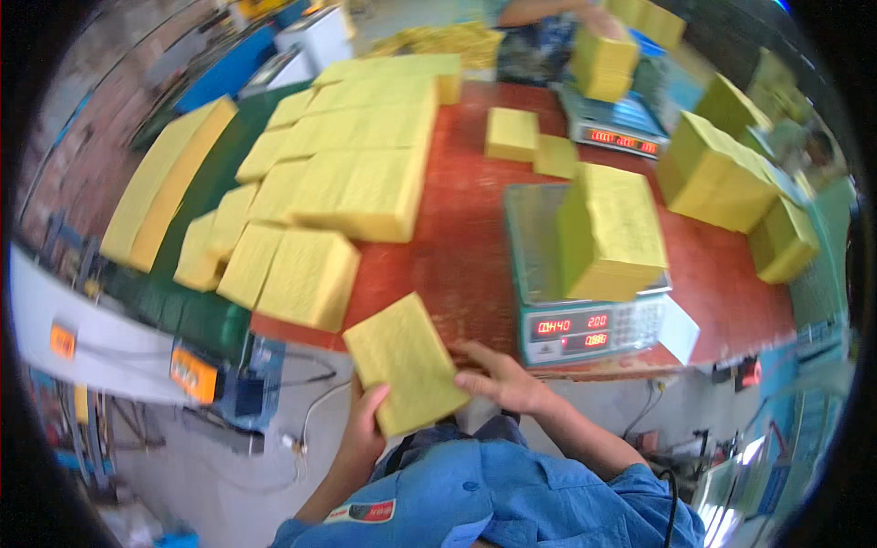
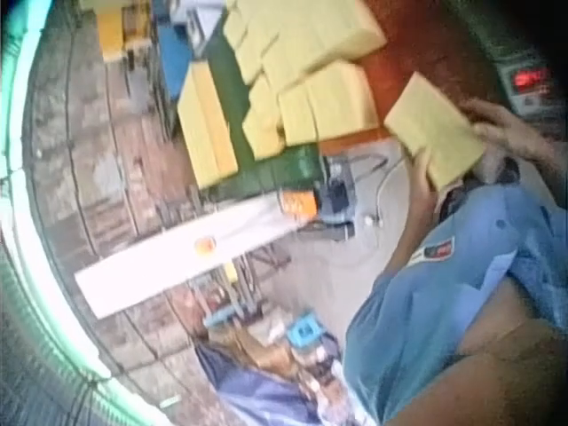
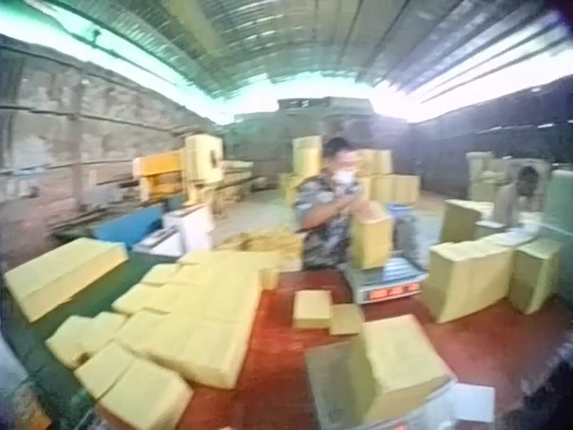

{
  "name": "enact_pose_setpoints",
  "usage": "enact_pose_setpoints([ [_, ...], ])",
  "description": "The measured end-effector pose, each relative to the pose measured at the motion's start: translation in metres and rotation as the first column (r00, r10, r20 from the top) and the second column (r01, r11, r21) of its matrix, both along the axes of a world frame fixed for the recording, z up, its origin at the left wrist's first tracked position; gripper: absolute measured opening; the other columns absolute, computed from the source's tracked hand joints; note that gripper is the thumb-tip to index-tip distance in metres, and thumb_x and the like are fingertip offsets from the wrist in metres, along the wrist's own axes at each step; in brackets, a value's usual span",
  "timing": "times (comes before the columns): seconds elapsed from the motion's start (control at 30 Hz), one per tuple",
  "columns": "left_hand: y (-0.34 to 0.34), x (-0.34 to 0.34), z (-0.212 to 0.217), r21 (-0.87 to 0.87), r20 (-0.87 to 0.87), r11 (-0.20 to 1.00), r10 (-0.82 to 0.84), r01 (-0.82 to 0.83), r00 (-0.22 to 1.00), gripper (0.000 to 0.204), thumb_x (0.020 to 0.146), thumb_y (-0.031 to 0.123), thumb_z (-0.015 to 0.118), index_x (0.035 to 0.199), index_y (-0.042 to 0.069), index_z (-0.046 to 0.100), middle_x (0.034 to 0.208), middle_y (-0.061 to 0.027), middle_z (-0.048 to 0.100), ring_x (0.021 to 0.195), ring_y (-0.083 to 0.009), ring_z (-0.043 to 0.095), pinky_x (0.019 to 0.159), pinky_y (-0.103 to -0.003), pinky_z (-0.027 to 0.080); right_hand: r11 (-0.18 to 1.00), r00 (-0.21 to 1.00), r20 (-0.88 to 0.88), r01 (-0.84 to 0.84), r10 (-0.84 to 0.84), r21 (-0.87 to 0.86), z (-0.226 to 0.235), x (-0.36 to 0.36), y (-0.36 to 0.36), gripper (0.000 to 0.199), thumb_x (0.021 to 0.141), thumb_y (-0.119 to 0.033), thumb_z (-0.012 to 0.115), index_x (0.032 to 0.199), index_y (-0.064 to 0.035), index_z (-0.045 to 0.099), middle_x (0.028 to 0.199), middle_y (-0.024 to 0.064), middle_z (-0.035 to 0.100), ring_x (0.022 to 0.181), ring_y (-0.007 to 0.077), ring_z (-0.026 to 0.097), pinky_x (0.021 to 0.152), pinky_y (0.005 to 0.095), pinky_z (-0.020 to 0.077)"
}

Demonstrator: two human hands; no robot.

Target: The person is weighing and adjusting stacks of yellow textured paper on a digital scale in a production facility.

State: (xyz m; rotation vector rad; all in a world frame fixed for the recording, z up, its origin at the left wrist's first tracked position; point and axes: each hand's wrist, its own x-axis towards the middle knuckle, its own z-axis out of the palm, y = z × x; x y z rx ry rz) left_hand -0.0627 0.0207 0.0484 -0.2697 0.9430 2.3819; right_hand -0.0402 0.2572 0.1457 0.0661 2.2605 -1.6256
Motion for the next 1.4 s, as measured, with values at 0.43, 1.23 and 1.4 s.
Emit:
enact_pose_setpoints([
  [0.43,0.147,-0.096,0.217,-0.323,-0.812,0.946,-0.288,0.020,0.507,0.044,0.093,0.029,0.057,0.130,0.006,0.051,0.127,-0.0144,0.055,0.115,-0.0258,0.056,0.096,-0.038,0.046,0.872,0.759,-0.430,0.431,-0.489,-0.232,0.141,0.006,0.126,0.053,0.095,-0.044,0.055,0.124,0.0007,0.055,0.100,0.0085,0.065,0.084,0.0144,0.062,0.071,0.0286,0.0518],
  [1.23,0.230,-0.132,0.206,-0.659,-0.434,0.706,-0.639,0.260,0.635,0.078,0.079,0.073,0.053,0.134,0.018,0.051,0.125,-0.0067,0.057,0.110,-0.0222,0.052,0.086,-0.045,0.044,0.777,0.791,-0.173,0.488,-0.586,-0.398,0.066,-0.016,0.205,0.037,0.097,-0.027,0.052,0.123,-0.0015,0.060,0.105,0.0070,0.066,0.088,0.0160,0.062,0.080,0.0308,0.0482],
  [1.4,0.224,-0.144,0.180,-0.523,-0.526,0.821,-0.523,0.230,0.671,0.065,0.094,0.062,0.041,0.138,0.014,0.047,0.122,-0.0024,0.056,0.106,-0.0152,0.051,0.087,-0.032,0.040,0.742,0.703,-0.264,0.555,-0.660,-0.376,0.052,-0.011,0.192,0.050,0.098,-0.039,0.048,0.133,-0.0030,0.053,0.125,0.0094,0.060,0.107,0.0186,0.058,0.089,0.0314,0.0450],
])
